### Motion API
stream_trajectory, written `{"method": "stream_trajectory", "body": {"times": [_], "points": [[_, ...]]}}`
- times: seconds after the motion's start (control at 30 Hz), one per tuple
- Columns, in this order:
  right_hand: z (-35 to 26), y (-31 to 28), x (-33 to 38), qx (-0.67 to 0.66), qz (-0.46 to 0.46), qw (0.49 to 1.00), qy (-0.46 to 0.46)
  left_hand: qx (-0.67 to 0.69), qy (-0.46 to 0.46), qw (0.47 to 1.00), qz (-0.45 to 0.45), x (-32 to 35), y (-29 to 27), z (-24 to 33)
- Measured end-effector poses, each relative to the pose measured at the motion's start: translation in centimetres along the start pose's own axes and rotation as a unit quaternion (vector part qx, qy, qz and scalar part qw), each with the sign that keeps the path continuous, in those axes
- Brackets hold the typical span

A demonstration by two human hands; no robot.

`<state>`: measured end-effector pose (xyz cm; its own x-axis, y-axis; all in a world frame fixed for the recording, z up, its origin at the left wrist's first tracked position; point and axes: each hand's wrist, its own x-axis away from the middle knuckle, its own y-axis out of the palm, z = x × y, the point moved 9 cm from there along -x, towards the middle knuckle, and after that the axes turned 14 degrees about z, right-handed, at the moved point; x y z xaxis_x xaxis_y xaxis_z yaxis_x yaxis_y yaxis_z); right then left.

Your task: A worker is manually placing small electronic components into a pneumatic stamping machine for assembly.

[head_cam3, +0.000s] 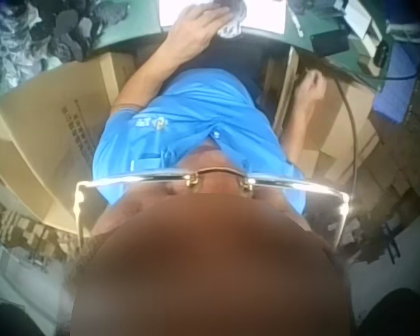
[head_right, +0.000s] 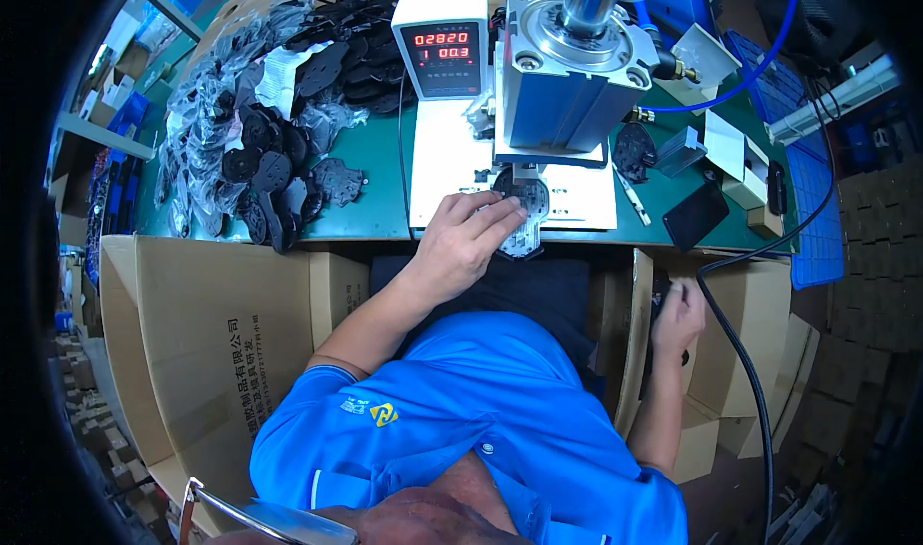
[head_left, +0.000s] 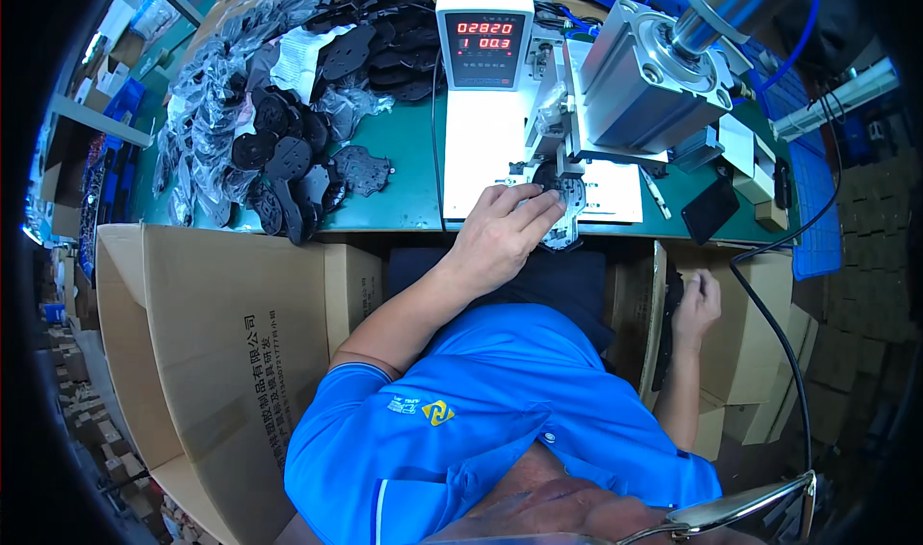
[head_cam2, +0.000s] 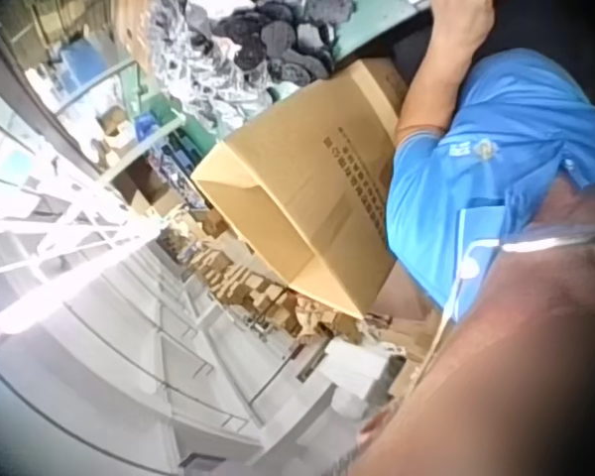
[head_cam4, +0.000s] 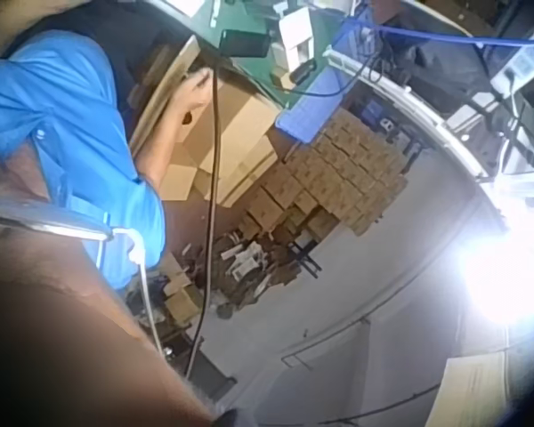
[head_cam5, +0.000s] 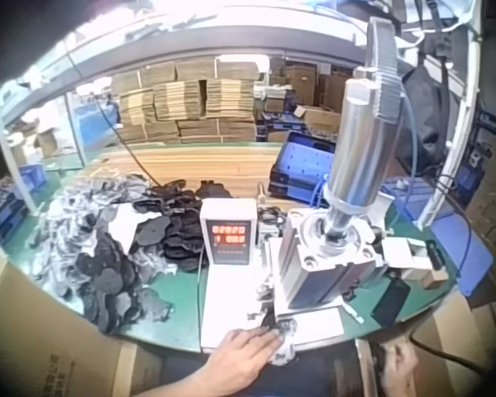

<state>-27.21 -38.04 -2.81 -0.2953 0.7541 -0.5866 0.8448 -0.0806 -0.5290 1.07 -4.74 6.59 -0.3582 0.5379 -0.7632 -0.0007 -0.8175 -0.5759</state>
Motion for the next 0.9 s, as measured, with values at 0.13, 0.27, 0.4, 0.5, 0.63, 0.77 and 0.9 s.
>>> {"method": "stream_trajectory", "body": {"times": [0.13, 0.27, 0.4, 0.5, 0.63, 0.77, 0.9], "points": [[-16.1, 3.4, 0.3, -0.147, -0.112, 0.969, -0.163, 0.004, -0.003, 1.000, 0.005, -0.3, -0.2, 0.0], [-25.0, 7.1, 1.3, -0.175, -0.191, 0.932, -0.255, -0.011, -0.003, 1.000, 0.001, -0.2, 0.0, 0.0], [-26.6, 10.0, 2.5, -0.228, -0.188, 0.913, -0.282, 0.002, 0.002, 1.000, 0.019, 0.1, 0.2, 0.5], [-26.0, 10.9, 3.0, -0.187, -0.185, 0.922, -0.285, 0.014, -0.002, 1.000, 0.016, 0.4, 0.2, 0.5], [-25.9, 11.2, 3.5, -0.198, -0.165, 0.919, -0.299, 0.049, -0.007, 0.999, 0.000, 0.8, -0.6, 0.0], [-25.9, 11.3, 3.6, -0.187, -0.163, 0.923, -0.295, 0.030, -0.066, 0.994, 0.082, 0.9, -5.3, -3.0], [-26.0, 11.3, 3.6, -0.193, -0.153, 0.926, -0.287, -0.238, -0.162, 0.954, 0.089, 2.7, -9.9, -9.6]]}}
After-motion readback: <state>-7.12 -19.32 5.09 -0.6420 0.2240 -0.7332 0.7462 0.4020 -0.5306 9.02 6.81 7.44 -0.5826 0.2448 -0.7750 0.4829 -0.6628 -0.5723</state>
